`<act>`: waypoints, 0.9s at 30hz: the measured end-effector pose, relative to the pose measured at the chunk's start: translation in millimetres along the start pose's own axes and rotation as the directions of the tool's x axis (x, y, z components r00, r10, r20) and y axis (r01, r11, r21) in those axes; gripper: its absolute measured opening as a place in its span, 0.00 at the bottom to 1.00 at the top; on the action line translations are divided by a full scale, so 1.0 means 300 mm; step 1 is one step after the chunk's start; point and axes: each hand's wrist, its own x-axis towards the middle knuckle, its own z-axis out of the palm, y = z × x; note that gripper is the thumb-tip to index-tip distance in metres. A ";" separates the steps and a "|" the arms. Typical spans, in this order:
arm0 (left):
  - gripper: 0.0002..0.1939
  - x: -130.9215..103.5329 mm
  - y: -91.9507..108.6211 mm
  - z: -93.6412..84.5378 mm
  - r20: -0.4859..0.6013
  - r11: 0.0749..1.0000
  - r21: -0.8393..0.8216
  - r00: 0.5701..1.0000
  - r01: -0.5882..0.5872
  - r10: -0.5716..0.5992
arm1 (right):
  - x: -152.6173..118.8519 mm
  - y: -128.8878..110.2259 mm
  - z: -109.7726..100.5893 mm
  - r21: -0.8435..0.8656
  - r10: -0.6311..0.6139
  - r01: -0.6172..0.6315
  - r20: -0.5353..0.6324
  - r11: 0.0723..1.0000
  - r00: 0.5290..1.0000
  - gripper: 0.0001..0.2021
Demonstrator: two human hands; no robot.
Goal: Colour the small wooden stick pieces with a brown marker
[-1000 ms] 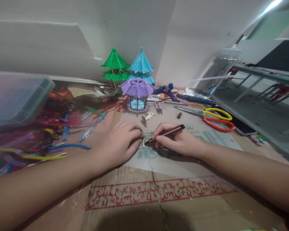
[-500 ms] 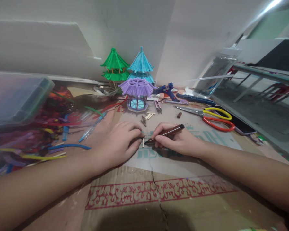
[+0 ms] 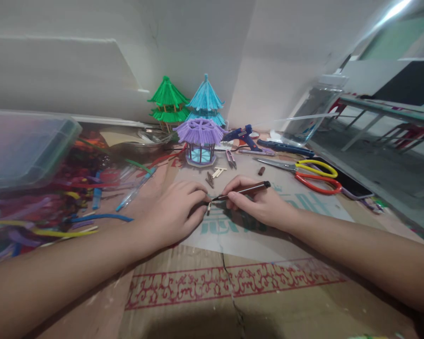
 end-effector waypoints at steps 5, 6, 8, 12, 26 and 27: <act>0.10 0.001 -0.002 0.004 -0.015 1.000 -0.019 1.000 -0.004 0.004 | -0.001 0.004 -0.002 -0.030 -0.013 0.013 0.000 0.999 1.000 0.06; 0.10 0.002 -0.003 0.005 -0.017 1.000 -0.023 1.000 -0.006 0.005 | -0.001 0.005 -0.002 -0.033 -0.016 0.016 0.000 0.999 1.000 0.06; 0.10 0.003 -0.003 0.007 -0.025 1.000 -0.027 1.000 -0.010 0.009 | -0.002 0.007 -0.003 -0.043 -0.021 0.022 0.002 0.999 1.000 0.05; 0.10 0.002 -0.001 0.005 -0.029 1.000 -0.027 1.000 -0.012 0.011 | -0.002 0.007 -0.004 -0.053 -0.036 0.036 0.004 0.998 0.999 0.05; 0.13 -0.002 0.001 0.003 -0.009 0.999 -0.040 1.000 -0.002 0.001 | -0.001 -0.003 0.001 -0.013 -0.019 0.019 -0.027 1.000 0.999 0.05; 0.12 -0.002 0.000 0.005 -0.010 0.999 -0.043 1.000 -0.001 0.001 | -0.001 -0.003 0.001 -0.013 -0.018 0.018 -0.025 1.000 1.000 0.05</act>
